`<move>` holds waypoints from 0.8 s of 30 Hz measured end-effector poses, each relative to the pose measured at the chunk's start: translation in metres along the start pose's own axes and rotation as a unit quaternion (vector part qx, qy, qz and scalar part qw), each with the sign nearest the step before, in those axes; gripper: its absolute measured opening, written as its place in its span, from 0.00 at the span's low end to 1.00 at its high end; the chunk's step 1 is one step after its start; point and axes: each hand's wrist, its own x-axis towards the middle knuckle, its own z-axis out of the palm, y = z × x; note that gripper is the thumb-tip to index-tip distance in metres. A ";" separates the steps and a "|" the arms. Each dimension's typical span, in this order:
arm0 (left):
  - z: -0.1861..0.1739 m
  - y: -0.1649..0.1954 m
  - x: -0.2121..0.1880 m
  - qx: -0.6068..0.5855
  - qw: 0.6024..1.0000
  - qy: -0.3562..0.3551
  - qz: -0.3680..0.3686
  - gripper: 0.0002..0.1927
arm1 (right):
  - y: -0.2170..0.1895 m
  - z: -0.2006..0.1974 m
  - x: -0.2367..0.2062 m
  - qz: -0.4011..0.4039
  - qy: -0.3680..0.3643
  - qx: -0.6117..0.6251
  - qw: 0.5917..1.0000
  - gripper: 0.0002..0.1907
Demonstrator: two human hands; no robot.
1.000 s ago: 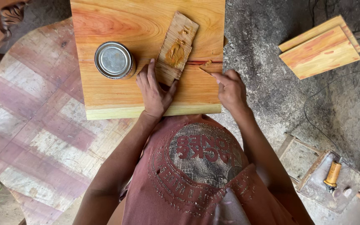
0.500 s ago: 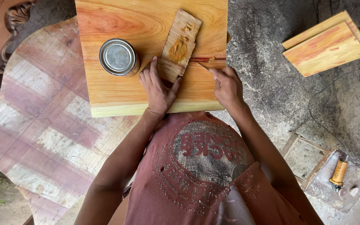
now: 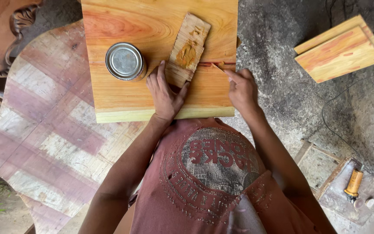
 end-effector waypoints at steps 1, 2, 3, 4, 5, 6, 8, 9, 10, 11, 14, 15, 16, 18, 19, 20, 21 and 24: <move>-0.001 0.000 0.000 0.000 1.000 0.000 0.006 0.53 | -0.003 0.003 0.000 -0.014 0.004 0.003 1.000 0.18; -0.001 0.001 0.000 -0.002 1.000 -0.004 0.001 0.53 | -0.005 0.005 0.001 -0.030 0.010 0.005 0.999 0.17; -0.001 0.001 0.000 -0.002 1.000 -0.005 -0.002 0.53 | -0.008 0.008 0.002 -0.050 0.018 0.007 0.999 0.17; -0.001 0.001 0.001 -0.003 1.000 -0.005 -0.004 0.52 | -0.010 0.009 0.003 -0.034 0.011 0.011 0.999 0.16; -0.002 0.001 0.001 -0.003 1.000 -0.006 -0.001 0.52 | -0.013 0.009 0.003 -0.016 0.004 0.015 1.000 0.15; -0.002 0.001 0.001 -0.004 1.000 -0.006 0.003 0.52 | -0.014 0.009 0.002 0.001 -0.002 0.017 1.000 0.15; -0.001 0.001 0.001 -0.009 1.000 0.002 0.005 0.52 | -0.012 0.008 0.000 -0.055 0.048 -0.002 0.997 0.17; -0.001 0.001 0.001 -0.013 1.000 0.002 0.000 0.52 | -0.011 0.005 -0.001 -0.079 0.066 -0.010 0.995 0.18; 0.000 0.001 0.001 -0.018 1.000 0.000 -0.004 0.51 | -0.009 0.000 -0.003 -0.074 0.028 0.001 0.997 0.19; 0.000 0.001 0.000 -0.014 1.000 -0.011 -0.013 0.51 | -0.006 -0.005 -0.005 -0.073 -0.004 0.011 0.997 0.19; 0.000 0.001 0.000 -0.006 1.000 -0.015 -0.011 0.52 | 0.011 -0.027 0.009 0.038 -0.044 0.012 0.998 0.17; 0.000 0.001 0.000 -0.005 1.000 -0.008 -0.001 0.52 | 0.017 -0.033 0.014 0.096 -0.056 0.008 0.994 0.16; 0.000 0.001 -0.001 -0.003 1.000 -0.002 0.009 0.52 | 0.021 -0.035 0.019 0.051 -0.047 0.014 0.997 0.16; -0.001 0.001 0.000 -0.008 1.000 -0.011 0.000 0.52 | 0.030 -0.040 0.026 -0.033 -0.024 0.025 0.999 0.16; -0.001 0.001 0.000 -0.009 1.000 -0.009 -0.001 0.52 | 0.034 -0.041 0.028 -0.041 -0.036 0.026 0.998 0.15; -0.001 0.001 0.000 -0.008 1.000 -0.009 0.001 0.52 | 0.036 -0.042 0.030 -0.052 -0.048 0.027 0.997 0.13; 0.000 0.001 0.000 -0.007 1.000 -0.011 0.002 0.52 | 0.039 -0.042 0.031 -0.061 -0.064 0.028 0.996 0.12; 0.000 0.002 0.000 -0.005 1.000 -0.014 -0.001 0.52 | 0.043 -0.045 0.035 -0.081 -0.053 0.014 0.995 0.16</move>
